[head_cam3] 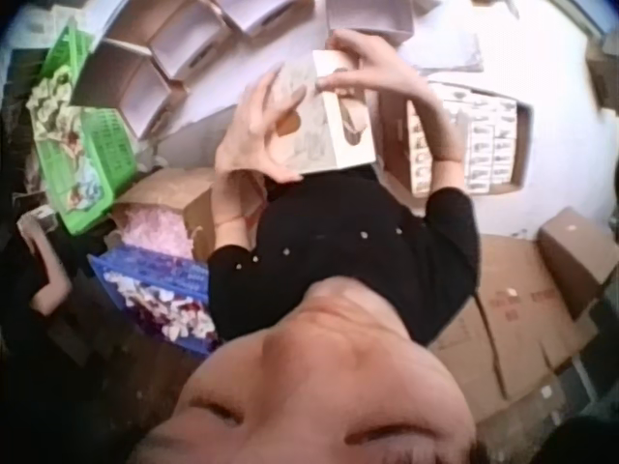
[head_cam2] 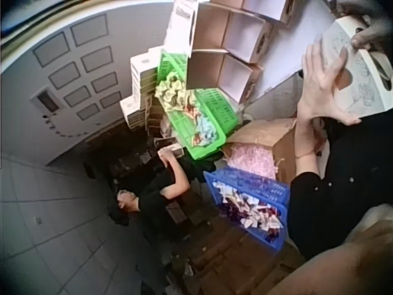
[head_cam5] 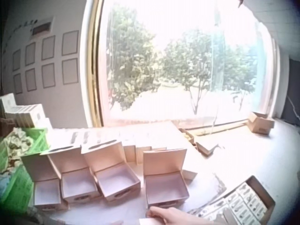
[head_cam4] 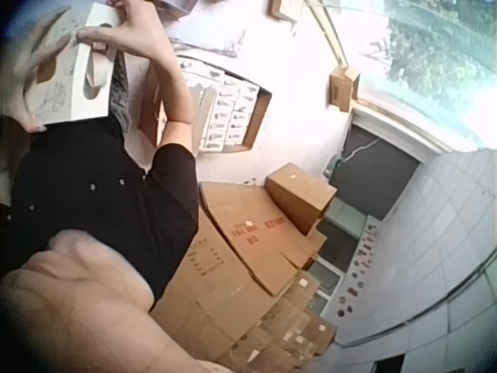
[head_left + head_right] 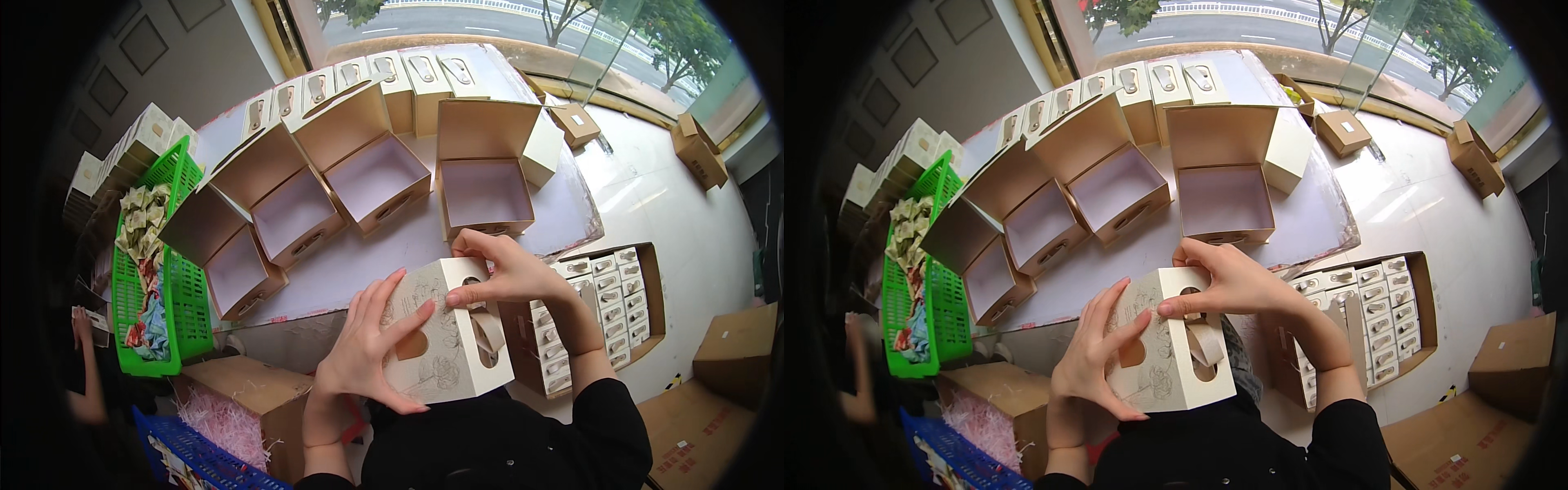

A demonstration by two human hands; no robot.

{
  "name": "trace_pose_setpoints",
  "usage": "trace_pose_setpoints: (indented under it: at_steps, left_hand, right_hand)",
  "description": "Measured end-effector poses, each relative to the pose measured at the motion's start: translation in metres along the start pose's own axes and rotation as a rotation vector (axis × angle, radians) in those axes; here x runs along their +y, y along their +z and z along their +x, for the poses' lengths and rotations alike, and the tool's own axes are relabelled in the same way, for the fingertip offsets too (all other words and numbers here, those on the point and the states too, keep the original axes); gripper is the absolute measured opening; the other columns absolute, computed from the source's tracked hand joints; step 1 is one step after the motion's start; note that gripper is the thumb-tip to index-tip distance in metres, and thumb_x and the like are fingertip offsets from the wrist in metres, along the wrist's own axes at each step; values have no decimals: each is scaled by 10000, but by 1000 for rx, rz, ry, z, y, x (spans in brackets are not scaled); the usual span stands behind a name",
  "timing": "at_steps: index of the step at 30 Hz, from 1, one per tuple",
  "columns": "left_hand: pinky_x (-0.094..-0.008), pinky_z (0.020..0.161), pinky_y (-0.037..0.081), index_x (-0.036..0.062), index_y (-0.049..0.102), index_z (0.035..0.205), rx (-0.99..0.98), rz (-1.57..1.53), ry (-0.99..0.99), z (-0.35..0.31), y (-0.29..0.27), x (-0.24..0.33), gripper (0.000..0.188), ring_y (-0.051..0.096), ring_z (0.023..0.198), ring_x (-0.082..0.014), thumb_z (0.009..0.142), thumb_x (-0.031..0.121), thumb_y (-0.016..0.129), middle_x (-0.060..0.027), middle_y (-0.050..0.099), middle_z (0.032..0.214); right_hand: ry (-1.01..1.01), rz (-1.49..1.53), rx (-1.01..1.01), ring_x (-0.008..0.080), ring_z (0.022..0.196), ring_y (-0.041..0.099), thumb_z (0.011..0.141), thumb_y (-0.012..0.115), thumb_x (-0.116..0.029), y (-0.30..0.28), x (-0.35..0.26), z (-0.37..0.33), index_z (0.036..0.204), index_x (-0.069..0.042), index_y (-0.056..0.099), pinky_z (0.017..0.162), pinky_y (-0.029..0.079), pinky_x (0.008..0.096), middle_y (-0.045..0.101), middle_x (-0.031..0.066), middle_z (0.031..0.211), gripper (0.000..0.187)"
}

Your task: The person assembles small cardboard boxes by folding and inserting tabs, then places them on a table. The person then adds pink shredded paper into the assembled boxes.

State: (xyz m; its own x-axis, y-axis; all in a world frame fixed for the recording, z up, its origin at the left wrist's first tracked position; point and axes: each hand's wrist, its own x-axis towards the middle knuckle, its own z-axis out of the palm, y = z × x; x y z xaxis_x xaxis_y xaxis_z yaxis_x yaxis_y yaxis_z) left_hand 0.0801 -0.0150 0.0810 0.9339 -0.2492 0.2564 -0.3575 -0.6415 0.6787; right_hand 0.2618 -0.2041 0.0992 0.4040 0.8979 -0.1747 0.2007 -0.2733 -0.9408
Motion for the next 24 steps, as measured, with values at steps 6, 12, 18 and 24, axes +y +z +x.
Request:
trace_pose_setpoints:
  at_steps: [6,12,18,24]
  left_hand:
    - [-603,1022,221,145,443,1371,-11,-5,-20,-3,2,-7,1050,215,1322,-496,473,562,796,-311,189,1448]
    - [-655,983,260,199,527,1286,241,-33,51,-8,25,15,736,413,1266,-421,670,558,712,-215,424,1375]
    - [-620,964,331,146,577,1221,340,500,21,-10,29,55,709,554,1128,-391,749,676,553,-218,577,1204]
    - [-445,1003,409,-95,512,1168,664,-524,-366,-18,22,42,766,553,1118,-336,944,591,257,-257,565,1191]
  right_hand:
    - [48,702,-150,67,613,601,879,619,-130,-16,7,7,1163,-45,494,430,401,169,603,28,649,322]
    - [-43,809,62,93,652,608,939,520,-98,10,-2,-3,1067,-47,475,498,456,195,582,36,647,145]
    - [-93,759,106,86,724,537,989,417,-158,32,-11,-12,1212,-65,354,690,428,204,569,39,755,249]
    - [-489,439,372,221,1058,487,881,566,-241,52,11,-18,1381,-10,190,980,339,343,520,137,1099,666]
